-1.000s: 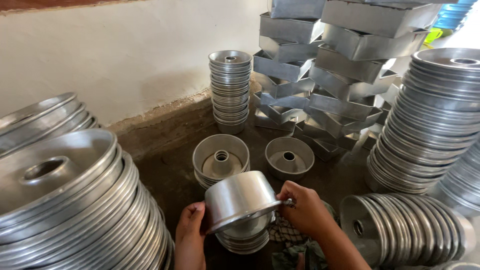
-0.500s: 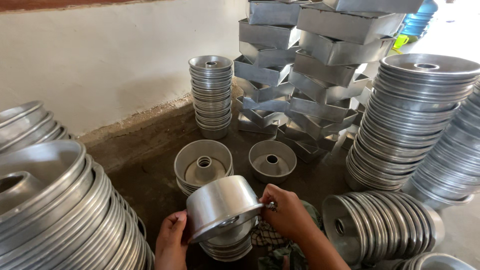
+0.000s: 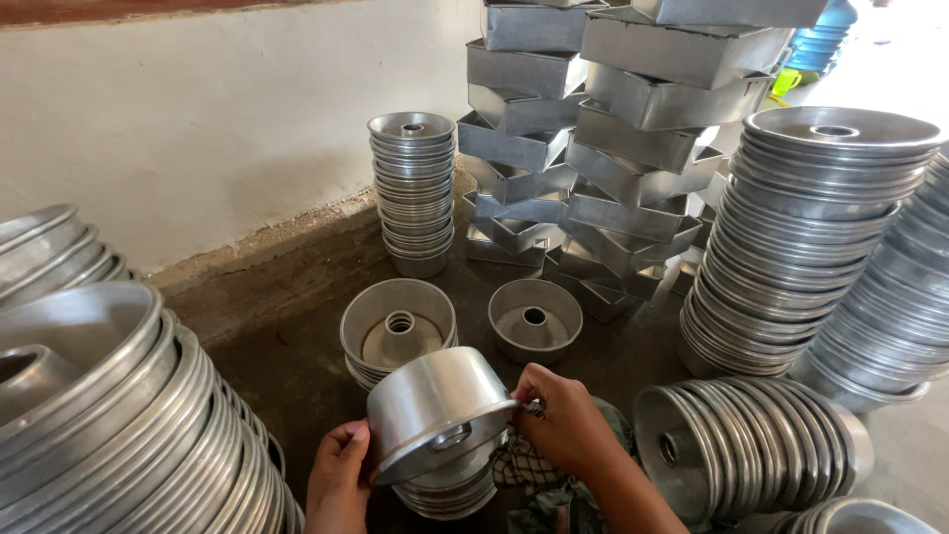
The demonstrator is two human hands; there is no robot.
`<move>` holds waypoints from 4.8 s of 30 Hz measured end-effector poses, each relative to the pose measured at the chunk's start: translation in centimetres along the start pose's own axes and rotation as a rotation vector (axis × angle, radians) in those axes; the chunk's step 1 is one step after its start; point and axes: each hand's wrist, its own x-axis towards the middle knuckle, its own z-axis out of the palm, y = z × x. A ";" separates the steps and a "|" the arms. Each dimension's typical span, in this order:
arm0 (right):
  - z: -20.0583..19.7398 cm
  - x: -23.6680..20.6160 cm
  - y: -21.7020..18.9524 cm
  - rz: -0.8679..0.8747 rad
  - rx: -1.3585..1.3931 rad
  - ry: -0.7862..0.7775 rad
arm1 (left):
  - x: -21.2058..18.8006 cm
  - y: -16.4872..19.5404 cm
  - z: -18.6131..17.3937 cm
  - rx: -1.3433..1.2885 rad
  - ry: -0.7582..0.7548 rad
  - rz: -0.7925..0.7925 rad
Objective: The person sits on the floor and wipes the interior and exterior surfaces of metal parts using a cloth. They handle each part individually, rotating it to clean all sides, then place it into a stack.
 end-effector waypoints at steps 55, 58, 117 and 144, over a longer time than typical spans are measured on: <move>8.0 -2.6 11.8 0.331 1.079 -0.168 | -7.0 -5.0 6.6 0.876 -0.494 0.621; 8.1 -2.3 10.3 0.177 0.889 -0.102 | -8.0 -2.2 6.2 0.674 -0.566 0.552; 12.6 -2.0 3.6 -0.370 0.158 0.046 | -11.2 4.3 4.4 0.244 -0.324 0.312; 6.4 -2.6 6.8 -0.199 0.269 0.131 | -12.2 4.8 6.4 0.578 -0.568 0.520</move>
